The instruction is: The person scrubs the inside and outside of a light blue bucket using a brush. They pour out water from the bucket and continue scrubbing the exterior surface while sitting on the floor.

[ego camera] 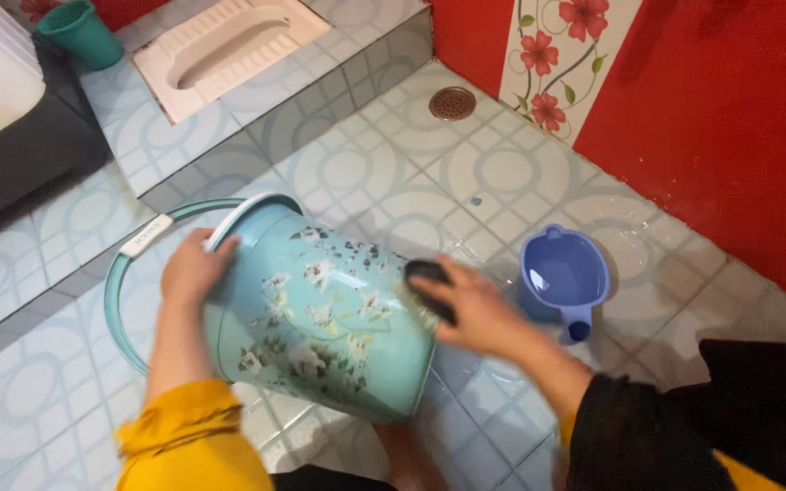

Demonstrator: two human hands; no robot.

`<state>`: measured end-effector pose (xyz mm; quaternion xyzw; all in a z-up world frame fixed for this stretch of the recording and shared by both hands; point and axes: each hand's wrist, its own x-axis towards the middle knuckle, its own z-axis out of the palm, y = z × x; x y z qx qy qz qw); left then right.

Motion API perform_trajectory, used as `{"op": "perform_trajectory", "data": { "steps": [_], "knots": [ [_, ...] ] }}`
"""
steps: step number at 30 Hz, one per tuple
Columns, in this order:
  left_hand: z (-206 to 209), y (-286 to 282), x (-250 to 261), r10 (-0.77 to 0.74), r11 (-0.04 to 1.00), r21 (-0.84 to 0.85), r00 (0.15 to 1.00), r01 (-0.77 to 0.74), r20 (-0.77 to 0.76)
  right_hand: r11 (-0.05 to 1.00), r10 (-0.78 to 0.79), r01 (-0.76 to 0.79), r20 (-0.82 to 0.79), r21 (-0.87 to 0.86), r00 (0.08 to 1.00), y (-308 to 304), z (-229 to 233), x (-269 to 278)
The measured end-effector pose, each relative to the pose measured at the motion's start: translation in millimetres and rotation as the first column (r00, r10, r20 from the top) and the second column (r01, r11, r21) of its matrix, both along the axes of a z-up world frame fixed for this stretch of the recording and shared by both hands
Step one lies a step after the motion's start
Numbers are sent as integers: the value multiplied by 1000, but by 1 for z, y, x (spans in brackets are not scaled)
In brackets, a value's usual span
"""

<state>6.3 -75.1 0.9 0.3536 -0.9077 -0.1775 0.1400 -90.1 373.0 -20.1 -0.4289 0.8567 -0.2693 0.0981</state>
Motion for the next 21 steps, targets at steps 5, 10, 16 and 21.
{"op": "perform_trajectory", "data": {
  "steps": [5,10,16,21],
  "knots": [
    [-3,60,-24,295,882,-389,955,-267,14,996,88,-83,-221,30,971,-20,26,84],
    [1,64,-30,287,884,-393,957,-253,30,988,-151,152,-48,17,987,-22,12,46],
    [-9,56,-30,269,869,-440,962,-226,38,968,-249,246,-76,-51,965,-17,5,34],
    [-9,52,-30,234,878,-442,970,-185,60,994,-62,42,-208,-100,976,1,16,82]
  ]
}}
